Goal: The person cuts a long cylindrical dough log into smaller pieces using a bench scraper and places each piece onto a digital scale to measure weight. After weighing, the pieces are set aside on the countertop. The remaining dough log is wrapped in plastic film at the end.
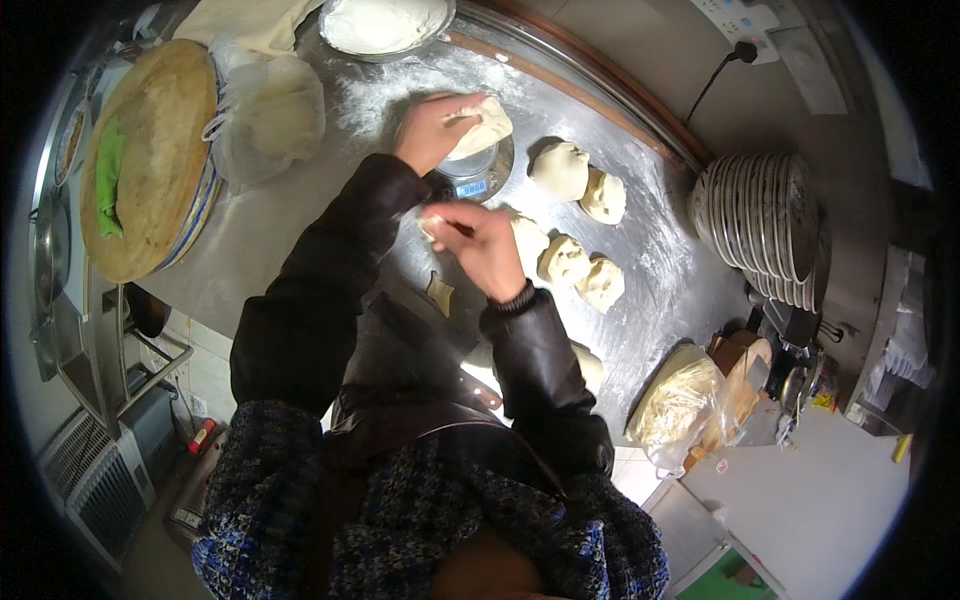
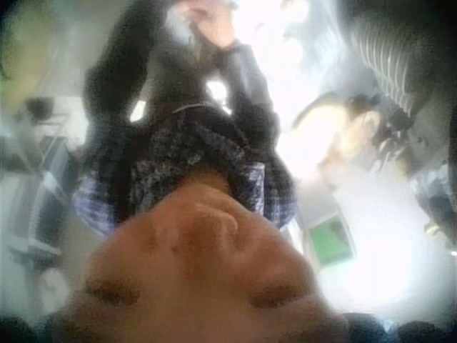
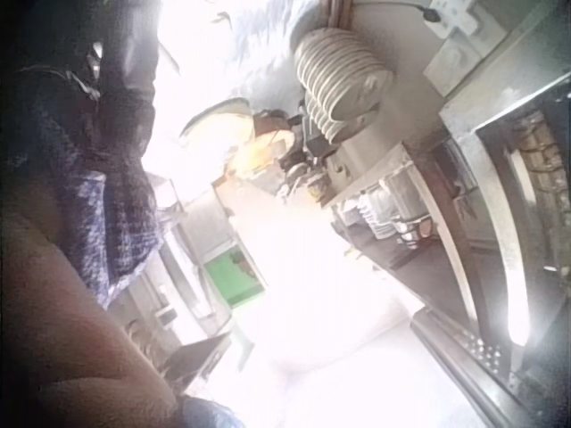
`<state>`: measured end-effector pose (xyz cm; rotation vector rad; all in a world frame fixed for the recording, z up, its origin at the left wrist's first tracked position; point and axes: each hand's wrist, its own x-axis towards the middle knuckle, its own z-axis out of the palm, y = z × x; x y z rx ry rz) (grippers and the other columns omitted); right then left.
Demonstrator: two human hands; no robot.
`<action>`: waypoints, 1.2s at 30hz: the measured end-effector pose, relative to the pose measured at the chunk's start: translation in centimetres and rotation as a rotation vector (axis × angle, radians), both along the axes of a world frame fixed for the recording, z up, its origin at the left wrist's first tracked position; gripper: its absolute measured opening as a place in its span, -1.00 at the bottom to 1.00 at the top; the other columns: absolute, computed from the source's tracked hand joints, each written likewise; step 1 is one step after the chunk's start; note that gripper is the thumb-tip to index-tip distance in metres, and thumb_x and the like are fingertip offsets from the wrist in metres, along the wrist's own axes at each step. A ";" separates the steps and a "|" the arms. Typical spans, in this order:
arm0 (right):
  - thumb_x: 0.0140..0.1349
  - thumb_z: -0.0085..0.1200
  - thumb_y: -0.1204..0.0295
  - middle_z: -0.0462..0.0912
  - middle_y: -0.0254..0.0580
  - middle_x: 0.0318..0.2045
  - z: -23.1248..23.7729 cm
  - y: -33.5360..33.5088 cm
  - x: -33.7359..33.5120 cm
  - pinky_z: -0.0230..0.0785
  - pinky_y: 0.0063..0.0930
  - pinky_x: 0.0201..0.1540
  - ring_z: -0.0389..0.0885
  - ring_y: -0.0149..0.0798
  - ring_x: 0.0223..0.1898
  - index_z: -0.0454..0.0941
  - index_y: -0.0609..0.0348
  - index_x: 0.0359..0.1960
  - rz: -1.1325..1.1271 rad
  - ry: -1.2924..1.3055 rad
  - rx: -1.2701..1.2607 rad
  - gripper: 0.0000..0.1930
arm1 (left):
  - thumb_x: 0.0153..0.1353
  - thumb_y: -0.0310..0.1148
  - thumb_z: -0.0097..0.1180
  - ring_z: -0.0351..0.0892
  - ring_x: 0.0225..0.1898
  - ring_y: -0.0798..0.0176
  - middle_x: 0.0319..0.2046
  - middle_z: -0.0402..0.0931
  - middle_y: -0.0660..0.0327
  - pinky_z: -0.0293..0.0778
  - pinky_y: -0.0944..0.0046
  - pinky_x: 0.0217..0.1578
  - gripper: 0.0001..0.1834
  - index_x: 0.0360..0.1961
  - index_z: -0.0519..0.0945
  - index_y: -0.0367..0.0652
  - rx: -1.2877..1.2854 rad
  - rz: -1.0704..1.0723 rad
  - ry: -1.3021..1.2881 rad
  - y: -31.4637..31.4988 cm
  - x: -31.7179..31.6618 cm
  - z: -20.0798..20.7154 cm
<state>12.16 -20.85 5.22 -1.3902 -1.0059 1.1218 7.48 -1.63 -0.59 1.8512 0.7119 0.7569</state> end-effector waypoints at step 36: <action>0.24 0.20 0.47 0.67 -0.08 -0.31 -7.2 -15.0 -6.9 0.49 -0.26 -0.19 0.64 -0.02 -0.27 0.71 0.16 -0.23 -0.176 -0.364 -0.213 -0.89 | 0.20 -0.45 0.04 0.37 0.29 -0.15 0.24 0.46 -0.02 0.29 -0.02 0.30 -0.46 0.25 0.47 -0.22 0.516 0.257 0.400 -10.6 -18.5 -6.6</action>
